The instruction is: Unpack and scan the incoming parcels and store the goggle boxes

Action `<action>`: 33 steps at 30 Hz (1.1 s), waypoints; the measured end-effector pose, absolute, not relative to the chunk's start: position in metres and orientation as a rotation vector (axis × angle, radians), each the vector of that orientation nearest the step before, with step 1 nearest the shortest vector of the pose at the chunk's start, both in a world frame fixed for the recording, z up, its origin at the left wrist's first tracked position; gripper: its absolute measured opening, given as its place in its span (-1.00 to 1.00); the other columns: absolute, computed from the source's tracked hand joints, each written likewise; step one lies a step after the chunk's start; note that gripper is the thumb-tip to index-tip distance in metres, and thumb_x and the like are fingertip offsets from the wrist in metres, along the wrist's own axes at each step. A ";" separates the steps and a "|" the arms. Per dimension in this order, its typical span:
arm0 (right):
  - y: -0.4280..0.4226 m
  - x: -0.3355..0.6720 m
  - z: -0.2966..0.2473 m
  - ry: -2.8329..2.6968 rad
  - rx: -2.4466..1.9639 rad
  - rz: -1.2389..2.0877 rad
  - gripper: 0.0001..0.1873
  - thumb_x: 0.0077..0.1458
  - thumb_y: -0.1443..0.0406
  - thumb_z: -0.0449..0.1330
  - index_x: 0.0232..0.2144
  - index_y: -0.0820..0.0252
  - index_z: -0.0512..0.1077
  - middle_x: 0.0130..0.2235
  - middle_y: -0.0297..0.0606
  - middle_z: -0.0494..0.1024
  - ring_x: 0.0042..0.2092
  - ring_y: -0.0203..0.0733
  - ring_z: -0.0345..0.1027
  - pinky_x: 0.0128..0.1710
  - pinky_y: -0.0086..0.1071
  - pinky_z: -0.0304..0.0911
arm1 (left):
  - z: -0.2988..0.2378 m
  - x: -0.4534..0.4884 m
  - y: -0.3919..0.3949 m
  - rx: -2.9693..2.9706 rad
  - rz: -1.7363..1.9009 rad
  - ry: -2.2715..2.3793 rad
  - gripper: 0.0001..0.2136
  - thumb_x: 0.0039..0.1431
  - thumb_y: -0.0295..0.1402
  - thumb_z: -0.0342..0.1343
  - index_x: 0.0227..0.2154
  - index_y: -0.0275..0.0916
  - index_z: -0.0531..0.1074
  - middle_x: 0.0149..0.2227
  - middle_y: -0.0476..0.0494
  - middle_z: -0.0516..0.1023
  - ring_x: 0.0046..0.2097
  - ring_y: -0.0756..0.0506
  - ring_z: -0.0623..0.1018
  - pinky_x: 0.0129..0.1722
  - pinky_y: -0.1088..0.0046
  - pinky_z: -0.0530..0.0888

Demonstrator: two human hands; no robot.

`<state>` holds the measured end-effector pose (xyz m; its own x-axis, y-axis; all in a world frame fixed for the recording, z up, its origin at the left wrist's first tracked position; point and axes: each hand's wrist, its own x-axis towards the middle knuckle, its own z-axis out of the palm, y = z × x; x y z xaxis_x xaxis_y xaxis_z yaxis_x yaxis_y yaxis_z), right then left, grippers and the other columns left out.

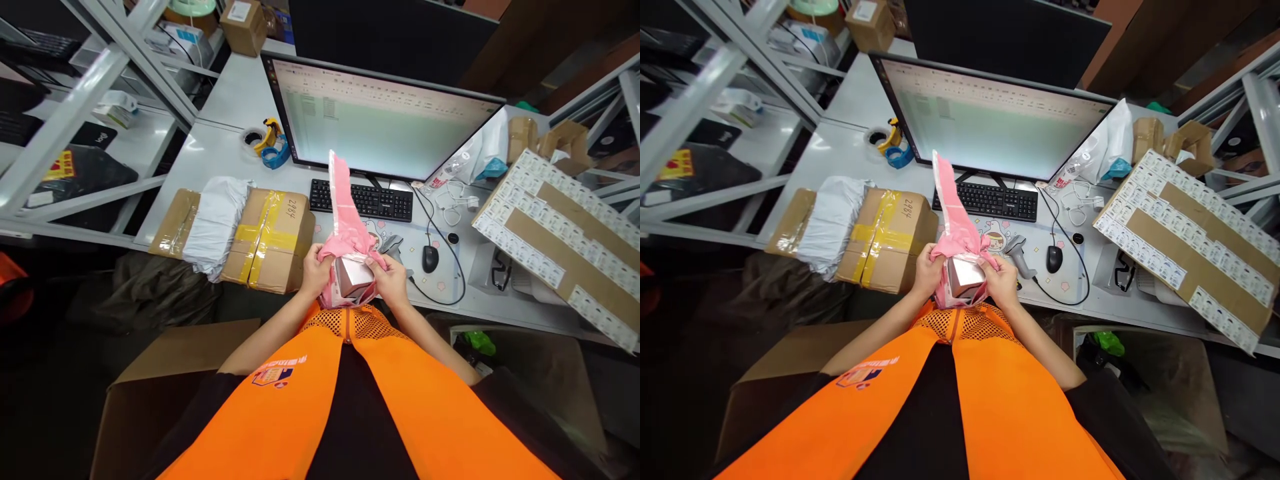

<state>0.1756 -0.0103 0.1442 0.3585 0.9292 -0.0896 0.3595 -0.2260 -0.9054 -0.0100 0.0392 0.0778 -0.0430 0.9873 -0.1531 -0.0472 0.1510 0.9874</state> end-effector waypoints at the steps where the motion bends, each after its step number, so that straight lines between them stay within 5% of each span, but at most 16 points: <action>1: -0.011 0.176 0.146 -1.123 -1.773 0.841 -0.48 0.10 -0.15 0.39 -0.47 0.17 0.49 -0.48 -0.37 0.41 -0.37 -0.21 0.24 -0.34 -0.35 0.23 | 0.078 -0.009 0.038 1.020 1.155 1.292 -0.88 0.21 -0.27 0.20 -0.34 -0.17 0.39 -0.34 -0.01 0.52 -0.26 -0.10 0.50 -0.20 0.43 0.42; 8: -0.021 0.185 0.140 -1.141 -1.820 0.797 -0.43 0.09 -0.18 0.39 -0.53 0.13 0.38 -0.50 -0.38 0.36 -0.39 -0.24 0.20 -0.35 -0.36 0.24 | 0.069 -0.007 0.054 1.019 1.016 1.196 -0.88 0.25 -0.29 0.14 -0.36 -0.18 0.38 -0.36 -0.01 0.48 -0.28 -0.08 0.49 -0.21 0.44 0.43; 11: -0.022 0.190 0.131 -1.257 -1.844 0.663 -0.49 0.19 -0.17 0.32 -0.42 0.13 0.48 -0.43 -0.30 0.51 -0.34 -0.15 0.34 -0.26 -0.29 0.38 | 0.073 -0.020 0.064 1.171 0.903 1.027 -0.82 0.24 -0.25 0.21 -0.18 -0.20 0.43 -0.16 -0.09 0.57 -0.08 -0.14 0.58 -0.02 0.38 0.50; 14: -0.022 0.195 0.122 -1.473 -1.779 0.499 -0.60 0.32 -0.08 0.23 -0.20 0.11 0.59 -0.13 -0.11 0.69 -0.04 0.08 0.57 0.05 -0.10 0.49 | 0.082 -0.036 0.063 1.437 0.837 0.856 -0.46 0.12 -0.17 0.41 0.10 -0.20 0.40 0.13 -0.27 0.54 0.19 -0.29 0.55 0.21 0.19 0.51; 17: -0.022 0.202 0.112 -1.626 -1.704 0.407 -0.65 0.40 -0.01 0.17 -0.11 0.08 0.59 0.07 -0.03 0.68 0.25 0.17 0.50 0.27 0.02 0.41 | 0.085 -0.039 0.056 1.690 0.749 0.896 -0.32 0.00 -0.12 0.53 0.14 -0.22 0.41 0.19 -0.37 0.50 0.28 -0.43 0.50 0.31 0.00 0.46; 21: -0.027 0.208 0.097 -1.667 -1.752 0.474 -0.46 0.38 -0.06 0.21 0.23 0.10 0.48 0.24 0.01 0.59 0.29 0.14 0.48 0.31 0.03 0.40 | 0.070 -0.019 0.058 1.725 0.742 1.052 -0.43 0.11 -0.14 0.46 0.10 -0.27 0.43 0.07 -0.36 0.56 0.17 -0.42 0.57 0.21 0.00 0.52; 25: -0.034 0.208 0.086 -1.620 -1.870 0.465 0.08 0.24 -0.15 0.34 0.56 0.18 0.03 0.50 0.15 0.25 0.48 0.24 0.21 0.43 0.15 0.24 | 0.050 0.001 0.064 1.763 0.798 1.161 -0.60 0.24 -0.15 0.37 0.00 -0.26 0.47 -0.03 -0.34 0.60 0.09 -0.38 0.61 0.11 0.08 0.55; 27: -0.036 0.208 0.084 -1.559 -1.918 0.371 0.18 0.22 -0.15 0.35 0.59 0.20 -0.08 0.54 0.19 0.13 0.53 0.28 0.07 0.47 0.21 0.14 | 0.042 0.007 0.063 1.814 0.827 1.173 -0.68 0.28 -0.14 0.34 -0.08 -0.24 0.49 -0.08 -0.33 0.61 0.06 -0.37 0.61 0.10 0.10 0.54; 33: -0.030 0.215 0.084 -1.459 -1.894 0.473 0.00 0.31 -0.04 0.27 0.58 0.22 0.01 0.23 0.11 0.58 0.16 0.13 0.57 0.24 0.04 0.44 | 0.026 0.009 0.061 1.749 0.879 1.324 -0.72 0.27 -0.11 0.32 -0.18 -0.22 0.53 -0.19 -0.33 0.64 -0.06 -0.35 0.67 0.00 0.18 0.54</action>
<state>0.2154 -0.0305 0.0844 0.3025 0.9453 0.1218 0.6941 -0.1309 -0.7079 0.0087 0.0614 0.0259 0.2256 0.9711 0.0782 0.4490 -0.1749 0.8762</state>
